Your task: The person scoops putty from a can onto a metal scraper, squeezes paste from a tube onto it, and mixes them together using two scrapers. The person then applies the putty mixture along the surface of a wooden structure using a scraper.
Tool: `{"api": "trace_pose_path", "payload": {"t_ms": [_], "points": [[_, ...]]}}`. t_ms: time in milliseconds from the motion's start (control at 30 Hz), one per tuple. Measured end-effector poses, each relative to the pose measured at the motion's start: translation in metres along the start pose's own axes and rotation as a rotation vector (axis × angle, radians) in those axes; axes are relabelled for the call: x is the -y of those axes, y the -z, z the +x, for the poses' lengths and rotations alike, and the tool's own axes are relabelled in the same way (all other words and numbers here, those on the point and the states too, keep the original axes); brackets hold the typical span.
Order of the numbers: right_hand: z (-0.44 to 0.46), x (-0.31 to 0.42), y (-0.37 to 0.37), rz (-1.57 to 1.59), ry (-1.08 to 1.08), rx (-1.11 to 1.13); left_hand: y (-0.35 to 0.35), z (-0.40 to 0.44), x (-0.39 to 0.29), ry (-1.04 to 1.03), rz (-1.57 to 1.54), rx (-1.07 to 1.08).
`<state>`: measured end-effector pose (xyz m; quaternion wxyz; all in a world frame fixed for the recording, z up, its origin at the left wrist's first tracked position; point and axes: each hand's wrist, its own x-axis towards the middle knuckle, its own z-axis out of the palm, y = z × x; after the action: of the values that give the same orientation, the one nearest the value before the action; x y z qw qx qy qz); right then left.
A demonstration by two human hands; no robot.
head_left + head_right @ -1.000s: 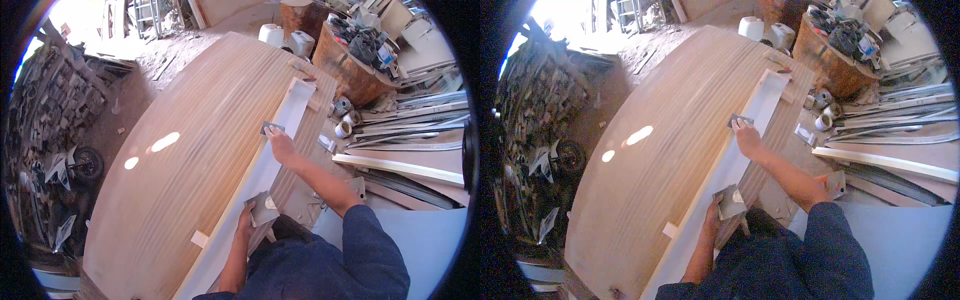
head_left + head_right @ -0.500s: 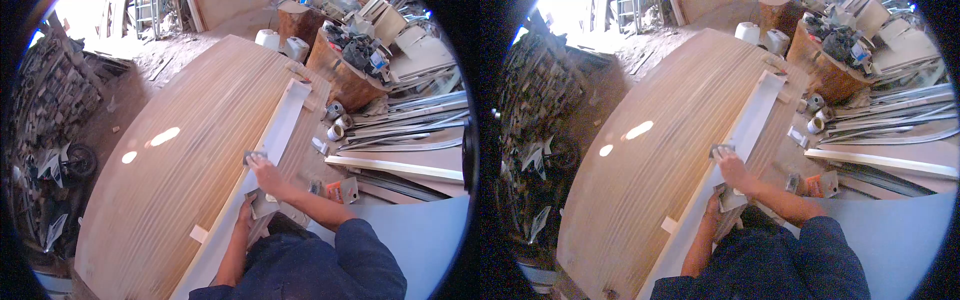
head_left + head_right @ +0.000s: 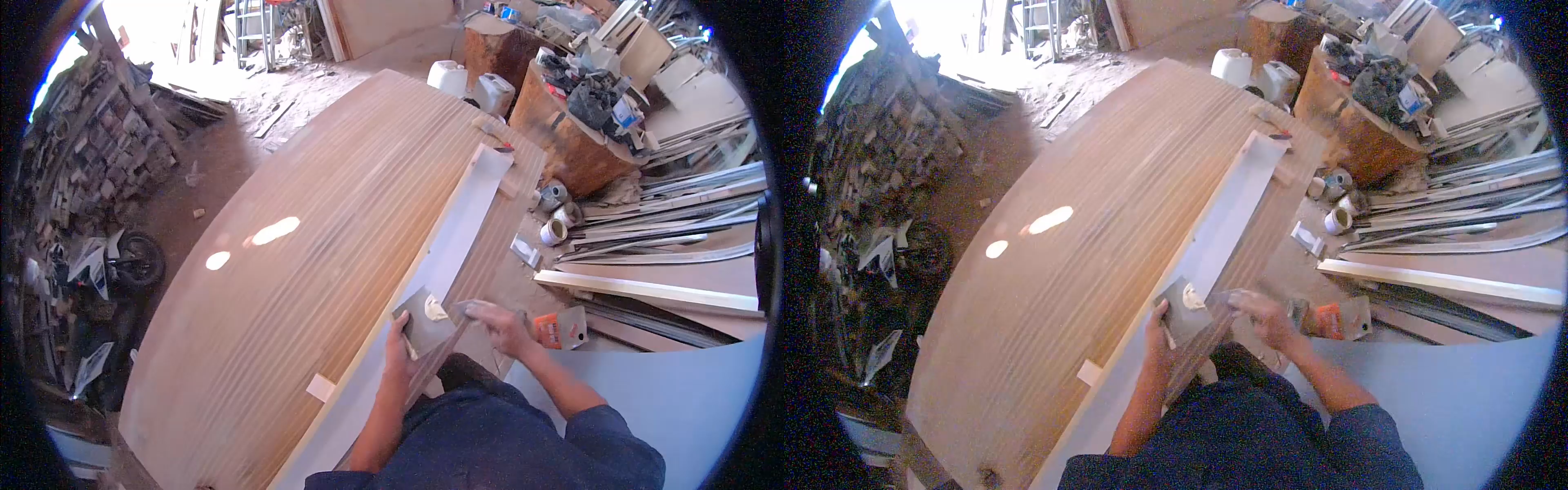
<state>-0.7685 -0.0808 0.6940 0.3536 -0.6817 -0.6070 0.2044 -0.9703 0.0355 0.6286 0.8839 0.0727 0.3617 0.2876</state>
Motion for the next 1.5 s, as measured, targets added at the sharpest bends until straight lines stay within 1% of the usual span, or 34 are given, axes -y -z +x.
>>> {"api": "trace_pose_path", "payload": {"t_ms": [67,100,167,200,233,267,300,333,367,433,467,533,567,633,667,733,767,833,867,933,967,1033,1067,1133,1200,1233,1267,1300,1333,1400,1433,1467,1500], "points": [[0.011,-0.055,-0.011,0.104,-0.175,-0.118,0.001,-0.016,-0.007,0.002,0.063,-0.067],[0.022,-0.102,-0.031,0.186,-0.379,-0.226,0.004,-0.025,-0.007,0.016,0.102,-0.109],[0.059,-0.145,-0.06,0.482,-0.583,-0.443,0.017,-0.032,-0.002,0.064,0.179,-0.179],[0.085,-0.143,-0.078,0.693,-0.577,-0.559,0.031,-0.03,0.002,0.098,0.216,-0.203],[0.097,-0.159,-0.103,0.74,-0.651,-0.604,0.041,-0.029,0.006,0.135,0.254,-0.229],[0.105,-0.155,-0.121,0.854,-0.671,-0.662,0.045,-0.027,0.01,0.115,0.289,-0.216],[0.117,-0.137,-0.131,0.967,-0.687,-0.725,0.046,-0.026,0.013,0.095,0.325,-0.199],[0.121,-0.116,-0.143,1.147,-0.642,-0.8,0.049,-0.024,0.014,0.076,0.36,-0.179],[0.122,-0.091,-0.144,1.323,-0.592,-0.873,0.047,-0.022,0.012,0.099,0.402,-0.219],[0.103,-0.067,-0.15,1.142,-0.616,-0.745,0.044,-0.022,0.011,0.149,0.466,-0.309],[0.094,-0.058,-0.152,1.05,-0.621,-0.68,0.045,-0.021,0.009,0.159,0.476,-0.313],[0.069,-0.053,-0.149,1.083,-0.577,-0.56,0.048,-0.017,0.006,0.172,0.484,-0.303],[0.06,-0.054,-0.143,1.091,-0.549,-0.492,0.051,-0.015,0.005,0.157,0.471,-0.252],[0.063,-0.051,-0.108,0.767,-0.656,-0.501,0.054,-0.014,0.004,0.118,0.43,-0.152],[0.071,-0.045,-0.091,0.602,-0.697,-0.503,0.052,-0.014,0.003,0.106,0.459,-0.161],[0.097,-0.031,-0.06,0.245,-0.366,-0.459,0.038,-0.023,-0.003,0.085,0.526,-0.183],[0.111,-0.025,-0.051,0.073,-0.199,-0.438,0.046,-0.021,-0.001,0.077,0.479,-0.15],[0.137,-0.017,-0.042,-0.252,-0.032,-0.297,0.062,-0.012,0.007,0.064,0.394,-0.079],[0.147,-0.012,-0.041,-0.413,0.053,-0.229,0.067,-0.01,0.009,0.042,0.4,-0.069],[0.16,-0.014,-0.055,-0.556,0.14,-0.154,0.069,-0.009,0.011,0.001,0.417,-0.056],[0.165,-0.017,-0.067,-0.626,0.181,-0.117,0.069,-0.01,0.01,0.017,0.381,-0.05],[0.16,-0.015,-0.099,-0.599,0.263,-0.015,0.065,-0.014,0.008,0.058,0.307,-0.039],[0.154,-0.012,-0.116,-0.588,0.3,0.036,0.07,-0.011,0.009,0.1,0.343,-0.08],[0.131,0.045,-0.116,-0.506,0.484,0.083,0.09,0.003,0.015,0.184,0.413,-0.159],[0.107,0.084,-0.105,-0.326,0.595,0.108,0.104,0.003,0.025,0.017,0.438,-0.115],[0.1,0.082,-0.105,-0.293,0.578,0.099,0.101,0.001,0.023,-0.067,0.445,-0.094],[0.095,0.076,-0.098,-0.261,0.562,0.09,0.096,0.002,0.021,0.033,0.417,-0.128],[0.092,0.067,-0.089,-0.229,0.544,0.082,0.075,-0.011,0.007,0.136,0.388,-0.161],[0.099,0.047,-0.076,-0.152,0.432,0.061,0.06,-0.019,-0.002,0.243,0.361,-0.192],[0.125,-0.016,-0.046,-0.102,0.324,-0.121,0.056,-0.019,-0.001,0.15,0.352,-0.155],[0.139,-0.035,-0.027,-0.176,0.129,-0.233,0.054,-0.02,0.0,0.105,0.349,-0.137],[0.155,-0.054,-0.008,-0.247,-0.067,-0.348,0.05,-0.02,-0.004,0.163,0.349,-0.152],[0.177,-0.08,0.013,-0.288,-0.145,-0.444,0.045,-0.022,-0.009,0.219,0.351,-0.169]]}}
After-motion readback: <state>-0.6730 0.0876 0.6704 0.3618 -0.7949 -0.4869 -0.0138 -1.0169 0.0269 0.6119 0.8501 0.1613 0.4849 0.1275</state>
